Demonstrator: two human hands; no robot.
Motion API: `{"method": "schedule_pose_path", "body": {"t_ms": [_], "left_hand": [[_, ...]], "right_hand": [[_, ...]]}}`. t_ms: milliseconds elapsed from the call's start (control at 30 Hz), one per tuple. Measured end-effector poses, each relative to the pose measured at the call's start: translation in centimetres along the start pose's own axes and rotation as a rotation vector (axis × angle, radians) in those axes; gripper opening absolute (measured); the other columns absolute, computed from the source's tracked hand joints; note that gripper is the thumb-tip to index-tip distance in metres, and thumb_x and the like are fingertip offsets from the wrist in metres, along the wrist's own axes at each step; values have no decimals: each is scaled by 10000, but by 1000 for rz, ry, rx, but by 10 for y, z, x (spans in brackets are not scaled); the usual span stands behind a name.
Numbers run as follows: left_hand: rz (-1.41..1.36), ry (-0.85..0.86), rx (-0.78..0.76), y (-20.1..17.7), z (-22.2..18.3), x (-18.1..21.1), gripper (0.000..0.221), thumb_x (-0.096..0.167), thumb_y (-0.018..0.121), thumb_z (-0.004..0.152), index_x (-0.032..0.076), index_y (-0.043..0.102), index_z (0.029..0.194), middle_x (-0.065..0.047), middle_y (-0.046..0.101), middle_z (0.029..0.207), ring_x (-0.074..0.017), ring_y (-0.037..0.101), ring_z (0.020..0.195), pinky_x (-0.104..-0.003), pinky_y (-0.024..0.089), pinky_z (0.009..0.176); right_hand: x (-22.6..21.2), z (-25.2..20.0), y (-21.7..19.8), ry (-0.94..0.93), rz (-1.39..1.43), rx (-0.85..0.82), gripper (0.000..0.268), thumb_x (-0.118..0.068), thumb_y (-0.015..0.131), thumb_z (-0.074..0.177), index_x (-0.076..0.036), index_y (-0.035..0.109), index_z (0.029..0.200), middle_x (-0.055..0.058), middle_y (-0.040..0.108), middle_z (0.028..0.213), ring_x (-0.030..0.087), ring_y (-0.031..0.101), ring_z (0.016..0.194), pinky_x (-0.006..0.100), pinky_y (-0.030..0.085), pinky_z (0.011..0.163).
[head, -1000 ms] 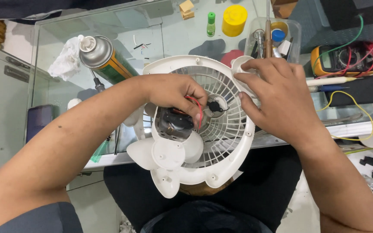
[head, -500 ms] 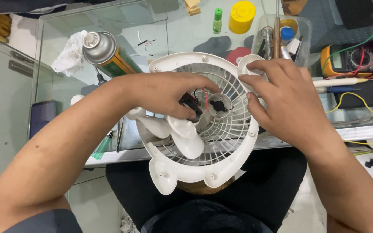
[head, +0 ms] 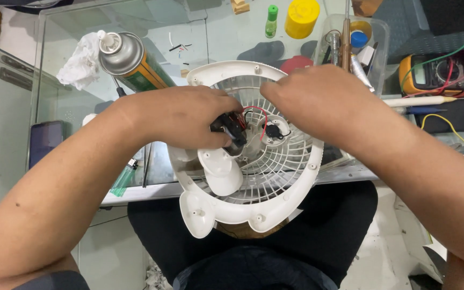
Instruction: Disassembling a small electric fan and preparing wires for repair on a workbench.
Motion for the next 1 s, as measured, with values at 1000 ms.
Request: {"method": "schedule_pose_path", "body": {"t_ms": [1000], "left_hand": [[-330,213,156,1,1,-20,844,345,712,850,141,279,1546,-69,508,1578,-252,503,1412,-423,403,1083]], "right_hand": [[8,27,-19,-285,641,319,213,-199,634,977,-131,751,1143,34,774,1059,271,680,1008,440,514,819]]}}
Point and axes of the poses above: each hand's wrist, its own z-axis towards the middle knuckle, its own y-axis out of the palm, x = y × z, the point moved 10 cm from there along z, towards the middle knuckle
